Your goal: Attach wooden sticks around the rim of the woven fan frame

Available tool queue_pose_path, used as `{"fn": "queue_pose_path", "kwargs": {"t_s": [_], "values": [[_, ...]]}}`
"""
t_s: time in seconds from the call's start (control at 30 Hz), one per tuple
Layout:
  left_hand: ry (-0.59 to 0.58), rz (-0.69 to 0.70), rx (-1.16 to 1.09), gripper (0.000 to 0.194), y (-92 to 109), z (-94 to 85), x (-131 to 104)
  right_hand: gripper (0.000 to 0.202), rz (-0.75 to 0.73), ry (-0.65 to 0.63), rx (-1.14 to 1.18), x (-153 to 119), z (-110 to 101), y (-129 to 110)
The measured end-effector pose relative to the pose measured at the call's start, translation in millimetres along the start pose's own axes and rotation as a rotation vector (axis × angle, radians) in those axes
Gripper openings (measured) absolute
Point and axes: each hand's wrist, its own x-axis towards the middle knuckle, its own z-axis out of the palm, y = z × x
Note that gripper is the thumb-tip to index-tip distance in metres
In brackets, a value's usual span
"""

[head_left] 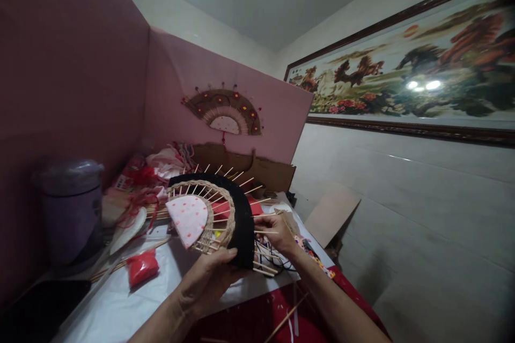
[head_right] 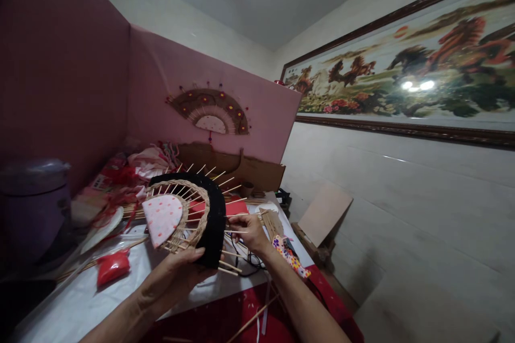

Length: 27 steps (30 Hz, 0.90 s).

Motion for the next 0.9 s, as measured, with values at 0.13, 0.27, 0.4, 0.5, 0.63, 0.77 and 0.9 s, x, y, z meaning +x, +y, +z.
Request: {"fn": "queue_pose_path", "kwargs": {"t_s": [0.13, 0.27, 0.4, 0.5, 0.63, 0.77, 0.9], "values": [[-0.006, -0.028, 0.017, 0.018, -2, -1.7, 0, 0.016, -0.09, 0.152, -0.275, 17, -21, 1], [-0.028, -0.056, 0.032, 0.019, -3, -5.6, 0, 0.015, -0.14, 0.212, -0.337, 34, -39, -8], [-0.054, -0.05, 0.033, 0.021, -2, -6.5, 1, 0.016, -0.195, 0.27, -0.376, 40, -49, -29], [-0.053, -0.058, 0.034, 0.022, -2, -5.1, 1, 0.016, -0.289, 0.287, -0.473, 39, -52, -45], [-0.058, -0.066, 0.044, 0.024, -3, -4.9, 1, 0.017, -0.404, 0.295, -0.624, 43, -55, -53], [-0.062, -0.081, 0.06, 0.025, -3, -6.6, 1, 0.019, -0.358, 0.334, -0.583, 55, -61, -46], [-0.089, -0.088, 0.057, 0.025, -3, -7.9, 0, 0.019, -0.301, 0.316, -0.531, 65, -63, -33]]}}
